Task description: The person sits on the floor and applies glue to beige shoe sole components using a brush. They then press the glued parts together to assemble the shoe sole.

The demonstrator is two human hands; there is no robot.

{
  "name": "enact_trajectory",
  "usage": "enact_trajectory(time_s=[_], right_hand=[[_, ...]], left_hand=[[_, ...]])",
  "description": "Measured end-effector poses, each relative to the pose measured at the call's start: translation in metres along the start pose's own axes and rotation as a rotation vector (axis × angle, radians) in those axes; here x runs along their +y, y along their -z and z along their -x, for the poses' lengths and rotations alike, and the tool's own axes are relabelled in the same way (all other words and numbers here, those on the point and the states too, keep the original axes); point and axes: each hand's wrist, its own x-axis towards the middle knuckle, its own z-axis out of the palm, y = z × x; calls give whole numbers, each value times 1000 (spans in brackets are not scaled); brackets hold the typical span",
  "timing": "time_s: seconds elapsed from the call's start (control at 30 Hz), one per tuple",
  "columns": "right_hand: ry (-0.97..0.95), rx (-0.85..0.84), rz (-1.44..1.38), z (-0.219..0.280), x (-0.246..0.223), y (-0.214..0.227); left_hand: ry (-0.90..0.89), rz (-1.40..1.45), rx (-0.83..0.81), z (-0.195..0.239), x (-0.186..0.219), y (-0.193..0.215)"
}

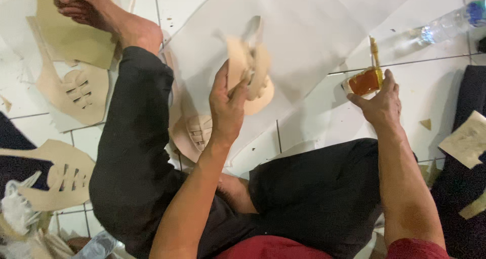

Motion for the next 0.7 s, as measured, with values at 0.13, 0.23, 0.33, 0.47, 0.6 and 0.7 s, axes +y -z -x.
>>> enact_trajectory(time_s=[0.13,0.23,0.33,0.47,0.6,0.7], right_hand=[[71,64,-70,-23,46,-18],[-5,171,-170,-29,68,-26],[156,467,-290,-25,90,-29],[270,405,-117,-6,98,-20],[89,224,144,-4,118,-23],[48,104,177,10,98,-10]], left_hand=[[-96,65,-172,-6,5,-19],[-75,134,-207,-9,-9,-18],[129,2,-42,-7,-49,-1],[414,-463,140,2,-131,41],[336,-695,76,3,-132,49],[239,-888,67,2,-141,59]])
